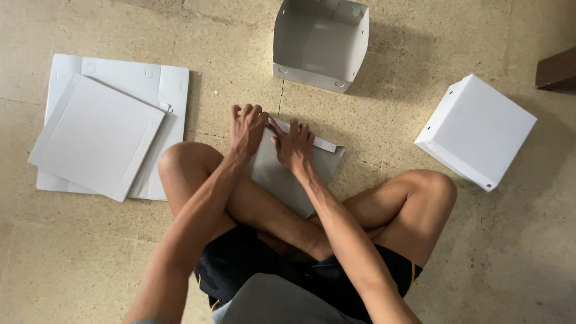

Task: The person sits on the floor and assembles a white cardboard box by folding the flaps and inserting small plastic fasteners into pre-punched holes to secure the sides. The person handles the box and fasteners by hand, completing the assembly of one box.

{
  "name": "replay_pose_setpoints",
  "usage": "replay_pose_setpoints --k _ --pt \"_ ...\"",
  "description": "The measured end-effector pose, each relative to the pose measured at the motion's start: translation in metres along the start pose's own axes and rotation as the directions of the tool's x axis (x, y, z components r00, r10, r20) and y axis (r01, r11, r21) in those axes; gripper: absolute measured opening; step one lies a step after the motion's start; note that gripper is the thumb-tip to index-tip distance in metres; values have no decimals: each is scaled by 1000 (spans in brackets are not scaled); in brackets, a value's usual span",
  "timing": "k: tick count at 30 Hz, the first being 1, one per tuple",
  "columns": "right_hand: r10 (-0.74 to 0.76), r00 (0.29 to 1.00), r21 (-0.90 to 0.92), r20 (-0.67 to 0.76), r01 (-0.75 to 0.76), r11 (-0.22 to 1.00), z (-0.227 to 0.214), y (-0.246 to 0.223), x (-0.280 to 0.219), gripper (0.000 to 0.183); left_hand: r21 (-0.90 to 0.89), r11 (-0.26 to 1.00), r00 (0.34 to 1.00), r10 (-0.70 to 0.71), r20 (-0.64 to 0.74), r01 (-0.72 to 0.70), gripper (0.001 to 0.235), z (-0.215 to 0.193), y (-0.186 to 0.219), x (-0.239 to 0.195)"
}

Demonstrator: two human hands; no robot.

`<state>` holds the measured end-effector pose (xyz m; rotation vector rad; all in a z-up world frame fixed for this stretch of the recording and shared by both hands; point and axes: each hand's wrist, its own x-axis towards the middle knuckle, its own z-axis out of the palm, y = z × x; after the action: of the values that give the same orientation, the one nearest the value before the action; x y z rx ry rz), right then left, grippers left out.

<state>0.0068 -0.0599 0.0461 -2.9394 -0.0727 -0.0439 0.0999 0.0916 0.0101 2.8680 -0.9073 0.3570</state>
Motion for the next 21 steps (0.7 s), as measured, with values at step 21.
replay_pose_setpoints --k 21 --pt "31 993 -37 -115 -36 999 4 -14 -2 47 -564 727 918 -272 288 392 15 -30 -5 20"
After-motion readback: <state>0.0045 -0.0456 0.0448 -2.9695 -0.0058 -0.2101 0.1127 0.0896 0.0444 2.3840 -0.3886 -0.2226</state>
